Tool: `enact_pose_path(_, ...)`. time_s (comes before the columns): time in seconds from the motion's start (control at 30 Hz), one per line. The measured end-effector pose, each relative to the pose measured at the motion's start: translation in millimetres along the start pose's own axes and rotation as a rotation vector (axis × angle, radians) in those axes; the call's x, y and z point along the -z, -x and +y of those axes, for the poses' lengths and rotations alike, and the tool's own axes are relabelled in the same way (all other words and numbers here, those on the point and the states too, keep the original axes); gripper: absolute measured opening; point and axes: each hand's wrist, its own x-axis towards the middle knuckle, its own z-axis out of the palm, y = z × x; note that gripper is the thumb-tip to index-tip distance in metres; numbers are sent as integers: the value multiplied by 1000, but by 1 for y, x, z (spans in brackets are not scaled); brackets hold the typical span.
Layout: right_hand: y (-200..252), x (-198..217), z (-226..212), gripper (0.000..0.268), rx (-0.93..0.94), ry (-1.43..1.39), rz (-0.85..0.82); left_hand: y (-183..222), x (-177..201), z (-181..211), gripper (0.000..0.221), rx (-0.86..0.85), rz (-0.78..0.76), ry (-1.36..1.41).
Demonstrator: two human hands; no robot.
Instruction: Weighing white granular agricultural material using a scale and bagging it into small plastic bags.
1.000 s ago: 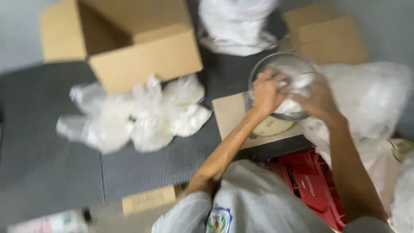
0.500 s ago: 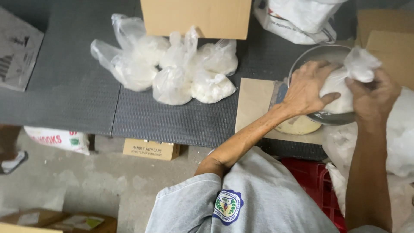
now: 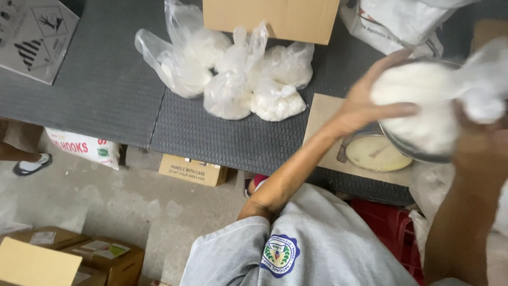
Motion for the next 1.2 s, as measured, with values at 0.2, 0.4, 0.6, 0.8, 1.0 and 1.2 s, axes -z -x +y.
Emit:
enact_pose_path(0.2,40,-95,44,24,-10,-19,-3,38,93,0,90,285,-100,484)
enact_pose_path(0.4,59,-206,82,29,-111,1,-157,94,192,-14,81,472,109,435)
enact_pose_path(0.6,74,-303,146,37,-387,14,-210,136,263,-61,72,633,242,-25)
enact_pose_path(0.8,93,-369,189,23,-306,219,-221,162,308,-108,73,623,161,-377)
enact_pose_path(1.0,107,-391,191,16,-346,258,-186,168,323,-108,87,513,-128,-583)
enact_pose_path(1.2,121,-403,196,18,-484,260,-100,169,328,-118,91,508,-251,-754)
